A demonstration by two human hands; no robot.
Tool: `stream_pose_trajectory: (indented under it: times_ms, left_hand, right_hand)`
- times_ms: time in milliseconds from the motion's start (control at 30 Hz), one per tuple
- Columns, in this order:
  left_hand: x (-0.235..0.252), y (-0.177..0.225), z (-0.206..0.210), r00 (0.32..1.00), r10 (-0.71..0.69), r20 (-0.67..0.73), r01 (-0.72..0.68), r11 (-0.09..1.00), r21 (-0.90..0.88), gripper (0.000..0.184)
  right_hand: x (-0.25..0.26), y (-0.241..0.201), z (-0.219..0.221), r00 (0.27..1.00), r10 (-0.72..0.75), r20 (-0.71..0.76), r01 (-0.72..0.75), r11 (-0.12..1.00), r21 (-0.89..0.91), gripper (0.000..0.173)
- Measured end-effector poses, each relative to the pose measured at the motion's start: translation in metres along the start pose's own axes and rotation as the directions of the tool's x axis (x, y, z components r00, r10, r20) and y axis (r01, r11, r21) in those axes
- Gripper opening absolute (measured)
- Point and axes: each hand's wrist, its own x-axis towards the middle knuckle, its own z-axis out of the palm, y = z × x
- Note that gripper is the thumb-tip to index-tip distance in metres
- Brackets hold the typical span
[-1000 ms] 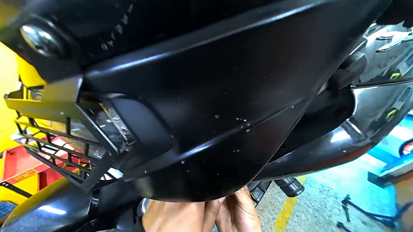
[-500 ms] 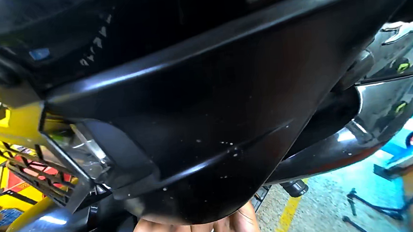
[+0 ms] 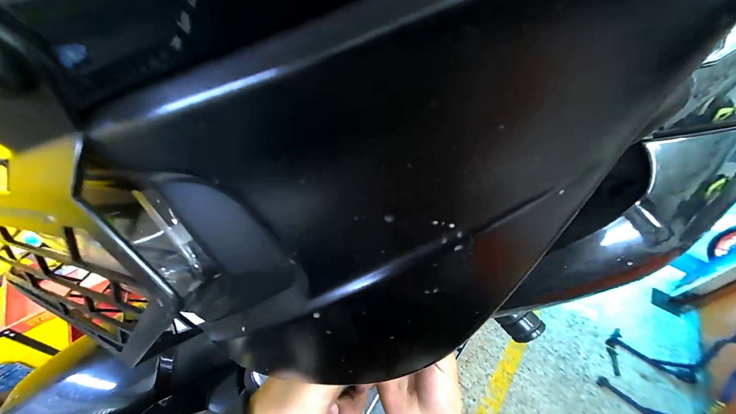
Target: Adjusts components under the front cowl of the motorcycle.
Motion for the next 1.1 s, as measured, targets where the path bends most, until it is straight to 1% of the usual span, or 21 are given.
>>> stream_pose_trajectory:
  times_ms: [67, 100, 133, 167, 233, 267, 367, 467, 533, 567, 600, 633, 700, 733, 767, 800, 867, 933, 1000, 1033, 1100]
  left_hand:
    - [-0.001, 0.002, -0.001, 0.994, 0.07, -0.08, -0.056, 0.984, 0.167, 0.041]
    - [-0.002, 0.001, 0.003, 0.962, 0.224, -0.153, -0.137, 0.888, 0.438, 0.04]
    - [-0.005, -0.003, 0.005, 0.882, 0.441, -0.163, -0.188, 0.648, 0.738, 0.038]
    - [-0.007, -0.007, 0.007, 0.77, 0.632, -0.091, -0.143, 0.309, 0.94, 0.04]
    - [-0.007, -0.019, 0.011, 0.544, 0.823, 0.162, 0.09, -0.249, 0.964, 0.043]
    - [-0.005, -0.024, 0.009, 0.471, 0.839, 0.271, 0.196, -0.399, 0.896, 0.044]
    - [0.008, -0.027, -0.002, 0.398, 0.813, 0.425, 0.287, -0.55, 0.784, 0.049]
    - [0.014, -0.025, -0.006, 0.414, 0.828, 0.377, 0.155, -0.472, 0.868, 0.056]
    - [0.013, -0.025, -0.005, 0.445, 0.85, 0.282, 0.035, -0.332, 0.943, 0.057]
    - [0.012, -0.026, -0.003, 0.479, 0.854, 0.204, -0.048, -0.206, 0.977, 0.054]
    - [0.009, -0.025, 0.001, 0.549, 0.831, 0.087, -0.146, -0.007, 0.989, 0.051]
    - [0.005, -0.023, 0.005, 0.653, 0.755, -0.057, -0.238, 0.276, 0.931, 0.045]
    - [-0.001, -0.014, 0.014, 0.892, 0.382, -0.243, -0.251, 0.865, 0.435, 0.039]
    - [-0.002, -0.013, 0.013, 0.963, 0.195, -0.187, -0.176, 0.978, 0.109, 0.043]
    - [-0.002, -0.016, 0.01, 0.994, 0.083, -0.071, -0.092, 0.985, -0.144, 0.046]
    - [-0.002, -0.018, 0.009, 0.999, 0.045, 0.005, -0.042, 0.96, -0.277, 0.047]
    - [-0.001, -0.014, 0.007, 1.0, 0.018, 0.013, -0.014, 0.961, -0.277, 0.049]
    - [-0.004, -0.005, 0.01, 0.995, 0.026, -0.098, -0.031, 0.998, -0.052, 0.046]
    - [-0.007, -0.001, 0.01, 0.973, 0.167, -0.16, -0.126, 0.963, 0.239, 0.037]
    - [-0.008, -0.003, 0.008, 0.943, 0.283, -0.176, -0.196, 0.899, 0.393, 0.033]
    - [-0.004, -0.012, 0.0, 0.837, 0.532, -0.129, -0.305, 0.648, 0.698, 0.033]
  right_hand:
    - [0.0, 0.0, 0.001, 1.0, -0.003, -0.009, 0.003, 1.0, 0.026, 0.024]
    - [0.0, 0.0, 0.003, 1.0, 0.001, -0.01, 0.0, 0.999, 0.036, 0.023]
    - [0.0, -0.001, 0.005, 1.0, 0.007, -0.014, -0.007, 0.999, 0.05, 0.023]
    - [0.0, -0.002, 0.008, 1.0, 0.016, -0.013, -0.015, 0.998, 0.067, 0.024]
    - [0.0, -0.002, 0.009, 1.0, 0.022, -0.01, -0.021, 0.995, 0.096, 0.023]
    - [0.0, -0.002, 0.009, 1.0, 0.023, -0.013, -0.022, 0.994, 0.103, 0.023]
    - [-0.001, 0.0, 0.007, 0.999, 0.01, -0.048, -0.006, 0.997, 0.08, 0.024]
    - [-0.002, 0.0, 0.01, 0.999, -0.005, -0.046, 0.007, 0.999, 0.041, 0.023]
    - [-0.002, 0.001, 0.01, 0.999, -0.024, -0.032, 0.024, 1.0, 0.001, 0.025]
    - [-0.002, 0.001, 0.01, 0.999, -0.034, -0.029, 0.033, 0.999, -0.014, 0.026]
    - [-0.001, 0.002, 0.009, 0.999, -0.039, -0.022, 0.039, 0.999, -0.024, 0.027]
    - [-0.001, 0.002, 0.008, 0.999, -0.042, -0.017, 0.042, 0.999, -0.029, 0.029]
    - [0.0, 0.002, 0.005, 0.999, -0.034, 0.0, 0.034, 0.999, -0.027, 0.031]
    - [0.0, 0.002, 0.003, 1.0, -0.027, 0.002, 0.027, 0.999, -0.021, 0.031]
    - [0.0, 0.001, 0.002, 1.0, -0.02, 0.001, 0.02, 1.0, -0.014, 0.031]
    - [0.0, 0.001, 0.001, 1.0, -0.015, 0.005, 0.015, 1.0, 0.001, 0.029]
    - [0.002, 0.0, 0.002, 1.0, -0.009, 0.007, 0.009, 0.999, 0.04, 0.028]
    - [0.002, 0.0, 0.004, 1.0, -0.007, 0.003, 0.006, 0.998, 0.064, 0.028]
    - [0.002, 0.0, 0.004, 1.0, -0.005, 0.013, 0.004, 0.998, 0.067, 0.027]
    - [0.001, 0.001, 0.004, 1.0, -0.001, 0.017, 0.0, 0.998, 0.059, 0.027]
    - [0.0, 0.001, 0.003, 1.0, -0.002, 0.017, 0.001, 0.998, 0.056, 0.028]
